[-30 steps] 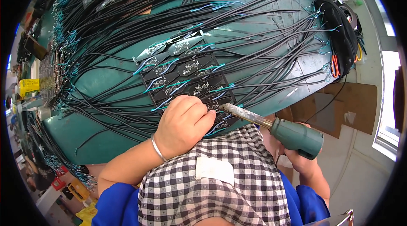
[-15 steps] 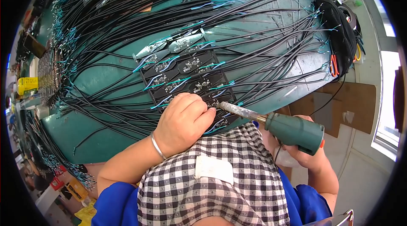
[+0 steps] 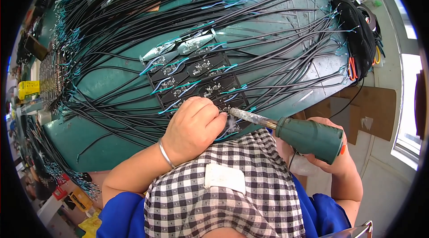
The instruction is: The person solders multiple wires onto small circuit boards using a soldering iron.
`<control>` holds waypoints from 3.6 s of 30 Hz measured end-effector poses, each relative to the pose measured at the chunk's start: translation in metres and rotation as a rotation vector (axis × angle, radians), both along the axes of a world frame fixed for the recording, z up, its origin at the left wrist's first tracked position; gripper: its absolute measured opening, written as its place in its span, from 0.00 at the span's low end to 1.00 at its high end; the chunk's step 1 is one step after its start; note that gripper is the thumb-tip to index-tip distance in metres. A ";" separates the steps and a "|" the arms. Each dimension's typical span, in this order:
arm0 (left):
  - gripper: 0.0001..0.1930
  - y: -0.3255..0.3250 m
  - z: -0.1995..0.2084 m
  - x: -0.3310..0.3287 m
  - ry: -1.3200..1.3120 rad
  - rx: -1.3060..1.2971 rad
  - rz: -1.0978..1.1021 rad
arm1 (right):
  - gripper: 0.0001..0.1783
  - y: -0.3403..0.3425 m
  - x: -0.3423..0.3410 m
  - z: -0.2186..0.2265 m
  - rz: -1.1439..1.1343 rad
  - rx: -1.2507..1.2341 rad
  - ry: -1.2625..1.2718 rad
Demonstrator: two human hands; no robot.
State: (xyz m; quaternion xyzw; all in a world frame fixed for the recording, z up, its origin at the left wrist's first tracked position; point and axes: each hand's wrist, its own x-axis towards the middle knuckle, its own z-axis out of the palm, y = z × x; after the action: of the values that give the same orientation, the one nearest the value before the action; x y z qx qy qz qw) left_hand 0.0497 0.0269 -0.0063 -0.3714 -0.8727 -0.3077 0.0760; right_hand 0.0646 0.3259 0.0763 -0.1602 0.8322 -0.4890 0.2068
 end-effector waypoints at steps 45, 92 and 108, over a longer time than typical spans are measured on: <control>0.07 0.003 0.002 0.005 0.002 0.020 0.024 | 0.19 0.004 0.007 -0.012 -0.049 0.063 0.041; 0.07 -0.004 0.003 0.012 -0.020 -0.059 0.087 | 0.29 0.006 0.079 -0.070 -0.496 -0.514 -0.348; 0.09 0.006 0.016 0.000 -0.246 -0.118 0.367 | 0.15 -0.008 0.076 -0.060 -0.326 0.001 -0.120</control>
State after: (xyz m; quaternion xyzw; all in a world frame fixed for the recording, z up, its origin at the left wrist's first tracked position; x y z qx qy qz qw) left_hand 0.0498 0.0331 0.0100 -0.1702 -0.9447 -0.2801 0.0019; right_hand 0.1407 0.3179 0.0167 0.0066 0.8335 -0.5243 0.1743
